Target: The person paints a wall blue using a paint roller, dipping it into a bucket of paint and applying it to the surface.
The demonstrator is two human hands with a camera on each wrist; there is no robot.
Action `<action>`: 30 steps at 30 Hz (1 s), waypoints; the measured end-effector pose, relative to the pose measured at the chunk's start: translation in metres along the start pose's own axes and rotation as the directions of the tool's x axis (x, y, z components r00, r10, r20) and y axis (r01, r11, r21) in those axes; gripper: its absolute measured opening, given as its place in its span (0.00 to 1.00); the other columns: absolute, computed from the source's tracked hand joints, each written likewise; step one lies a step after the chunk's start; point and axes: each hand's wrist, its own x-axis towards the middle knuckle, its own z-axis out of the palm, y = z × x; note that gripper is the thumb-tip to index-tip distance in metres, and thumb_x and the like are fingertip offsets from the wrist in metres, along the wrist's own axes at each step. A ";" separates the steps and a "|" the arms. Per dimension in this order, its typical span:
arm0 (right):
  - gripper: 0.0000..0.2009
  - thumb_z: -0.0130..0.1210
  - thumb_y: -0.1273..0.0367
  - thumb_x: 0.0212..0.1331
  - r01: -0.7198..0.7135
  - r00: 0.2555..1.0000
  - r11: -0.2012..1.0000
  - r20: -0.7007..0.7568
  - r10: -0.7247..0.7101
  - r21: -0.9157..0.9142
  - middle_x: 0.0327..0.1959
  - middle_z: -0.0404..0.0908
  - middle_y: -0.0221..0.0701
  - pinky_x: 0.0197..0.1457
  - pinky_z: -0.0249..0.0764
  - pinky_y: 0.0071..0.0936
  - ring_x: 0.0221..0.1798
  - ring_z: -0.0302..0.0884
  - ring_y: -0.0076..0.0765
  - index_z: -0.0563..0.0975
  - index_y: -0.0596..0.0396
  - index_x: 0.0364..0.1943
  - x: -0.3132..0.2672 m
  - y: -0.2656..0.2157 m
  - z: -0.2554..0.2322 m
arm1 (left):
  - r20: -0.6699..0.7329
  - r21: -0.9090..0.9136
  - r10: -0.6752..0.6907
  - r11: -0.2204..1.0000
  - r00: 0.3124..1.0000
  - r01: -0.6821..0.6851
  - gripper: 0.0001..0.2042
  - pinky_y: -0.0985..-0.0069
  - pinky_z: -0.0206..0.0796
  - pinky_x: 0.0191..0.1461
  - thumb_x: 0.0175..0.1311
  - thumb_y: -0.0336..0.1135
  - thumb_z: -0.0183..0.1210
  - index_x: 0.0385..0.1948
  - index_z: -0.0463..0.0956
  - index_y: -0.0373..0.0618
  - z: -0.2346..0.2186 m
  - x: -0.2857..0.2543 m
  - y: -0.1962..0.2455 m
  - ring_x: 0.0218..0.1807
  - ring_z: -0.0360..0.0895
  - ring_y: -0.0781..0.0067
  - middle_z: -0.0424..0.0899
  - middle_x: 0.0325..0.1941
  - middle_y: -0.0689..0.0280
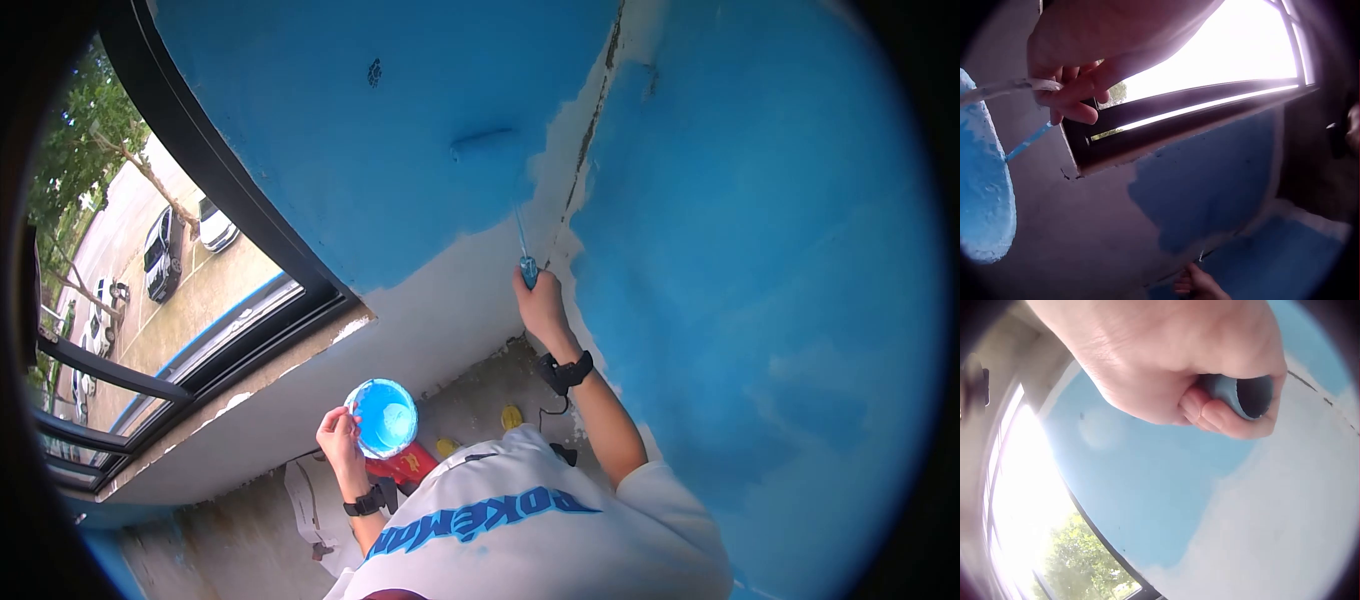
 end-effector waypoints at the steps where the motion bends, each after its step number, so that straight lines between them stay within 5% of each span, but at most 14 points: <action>1: 0.19 0.53 0.64 0.63 -0.052 0.998 0.999 0.023 0.052 0.007 0.12 0.67 0.41 0.24 0.60 0.38 0.16 0.66 0.40 0.69 0.65 0.20 -0.007 0.012 0.013 | -0.006 -0.002 -0.004 1.000 1.000 0.004 0.04 0.88 0.61 0.22 0.60 0.20 0.54 0.34 0.77 0.35 -0.002 0.000 -0.002 0.24 0.77 0.79 0.84 0.37 0.52; 4: 0.17 0.53 0.65 0.62 -0.155 0.984 0.986 0.075 0.159 -0.062 0.13 0.71 0.46 0.25 0.64 0.41 0.19 0.75 0.49 0.70 0.66 0.20 -0.031 0.044 0.041 | -0.016 -0.003 -0.005 1.000 1.000 0.005 0.04 0.88 0.62 0.22 0.60 0.20 0.54 0.34 0.77 0.35 -0.006 0.000 -0.006 0.24 0.77 0.79 0.84 0.36 0.53; 8: 0.19 0.52 0.66 0.62 -0.175 0.980 0.983 0.081 0.179 -0.062 0.11 0.69 0.44 0.26 0.64 0.42 0.17 0.72 0.42 0.69 0.67 0.17 -0.060 0.071 0.060 | -0.047 -0.002 -0.025 1.000 0.999 0.025 0.04 0.88 0.62 0.22 0.60 0.20 0.54 0.34 0.76 0.35 -0.006 -0.001 -0.007 0.24 0.77 0.79 0.84 0.36 0.53; 10: 0.18 0.52 0.67 0.61 -0.328 0.930 0.943 0.155 0.333 -0.054 0.11 0.69 0.44 0.26 0.65 0.41 0.17 0.73 0.43 0.68 0.67 0.17 -0.069 0.081 0.060 | -0.041 -0.004 -0.019 1.000 0.999 0.019 0.04 0.88 0.62 0.23 0.60 0.20 0.54 0.34 0.76 0.36 -0.008 0.001 -0.010 0.24 0.77 0.78 0.84 0.35 0.53; 19: 0.14 0.54 0.67 0.58 -0.116 0.992 0.991 0.044 0.119 -0.061 0.15 0.70 0.45 0.28 0.65 0.40 0.18 0.65 0.43 0.70 0.65 0.22 -0.072 0.067 -0.005 | -0.056 -0.002 0.000 1.000 0.998 -0.001 0.03 0.87 0.59 0.21 0.59 0.20 0.54 0.31 0.75 0.36 0.001 0.005 0.001 0.23 0.77 0.78 0.84 0.35 0.53; 22: 0.14 0.53 0.67 0.58 -0.068 0.997 0.996 -0.036 0.066 -0.061 0.15 0.70 0.44 0.27 0.63 0.40 0.18 0.63 0.44 0.70 0.65 0.22 -0.039 0.057 -0.034 | -0.056 -0.010 0.007 1.000 0.998 -0.007 0.03 0.88 0.59 0.20 0.57 0.19 0.54 0.31 0.75 0.36 0.005 0.007 0.003 0.22 0.76 0.77 0.84 0.34 0.53; 28: 0.19 0.53 0.65 0.60 0.059 0.965 0.998 -0.253 -0.063 -0.020 0.11 0.66 0.35 0.23 0.58 0.38 0.16 0.63 0.31 0.68 0.65 0.17 0.065 -0.012 -0.091 | -0.040 0.028 -0.028 0.999 0.999 0.029 0.03 0.87 0.59 0.19 0.57 0.18 0.53 0.30 0.75 0.35 0.008 0.016 -0.004 0.20 0.76 0.77 0.84 0.32 0.53; 30: 0.20 0.54 0.64 0.60 -0.063 0.990 0.992 -0.120 0.076 0.114 0.10 0.66 0.34 0.22 0.57 0.39 0.16 0.63 0.29 0.67 0.64 0.16 0.098 -0.013 -0.104 | -0.028 0.019 -0.015 1.000 0.999 0.016 0.03 0.87 0.59 0.19 0.57 0.19 0.53 0.30 0.75 0.35 0.013 0.013 0.001 0.21 0.76 0.77 0.84 0.32 0.53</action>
